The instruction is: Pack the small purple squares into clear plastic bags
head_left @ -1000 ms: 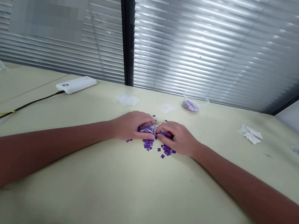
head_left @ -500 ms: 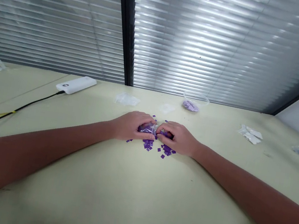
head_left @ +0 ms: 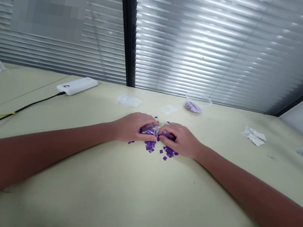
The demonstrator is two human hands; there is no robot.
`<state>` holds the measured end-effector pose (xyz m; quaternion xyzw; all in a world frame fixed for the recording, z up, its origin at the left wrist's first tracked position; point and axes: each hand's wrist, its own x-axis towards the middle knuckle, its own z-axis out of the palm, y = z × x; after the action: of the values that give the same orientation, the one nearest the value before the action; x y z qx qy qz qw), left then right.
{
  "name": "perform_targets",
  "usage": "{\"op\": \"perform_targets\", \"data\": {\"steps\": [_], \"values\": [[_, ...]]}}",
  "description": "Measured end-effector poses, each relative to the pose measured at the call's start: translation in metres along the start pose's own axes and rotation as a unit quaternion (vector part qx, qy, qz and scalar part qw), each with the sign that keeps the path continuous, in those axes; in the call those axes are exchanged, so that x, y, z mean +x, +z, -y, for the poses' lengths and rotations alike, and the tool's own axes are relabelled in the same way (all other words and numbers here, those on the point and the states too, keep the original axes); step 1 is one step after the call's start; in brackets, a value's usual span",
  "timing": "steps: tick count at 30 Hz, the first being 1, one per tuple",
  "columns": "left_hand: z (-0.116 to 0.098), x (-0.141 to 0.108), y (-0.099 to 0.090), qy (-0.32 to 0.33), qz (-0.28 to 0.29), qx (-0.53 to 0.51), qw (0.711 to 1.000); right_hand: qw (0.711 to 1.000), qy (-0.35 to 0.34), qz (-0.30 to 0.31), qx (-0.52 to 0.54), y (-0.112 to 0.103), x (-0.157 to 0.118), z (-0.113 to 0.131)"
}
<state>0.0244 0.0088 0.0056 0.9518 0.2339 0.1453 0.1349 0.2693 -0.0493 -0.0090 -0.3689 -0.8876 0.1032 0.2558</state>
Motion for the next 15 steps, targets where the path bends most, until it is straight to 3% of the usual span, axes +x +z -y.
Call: {"op": "perform_targets", "data": {"steps": [15], "values": [[-0.0009,-0.0005,-0.0002,-0.002,0.001,0.002,1.0,1.0,0.0,-0.001,0.006,0.0,-0.0006,0.0005]]}}
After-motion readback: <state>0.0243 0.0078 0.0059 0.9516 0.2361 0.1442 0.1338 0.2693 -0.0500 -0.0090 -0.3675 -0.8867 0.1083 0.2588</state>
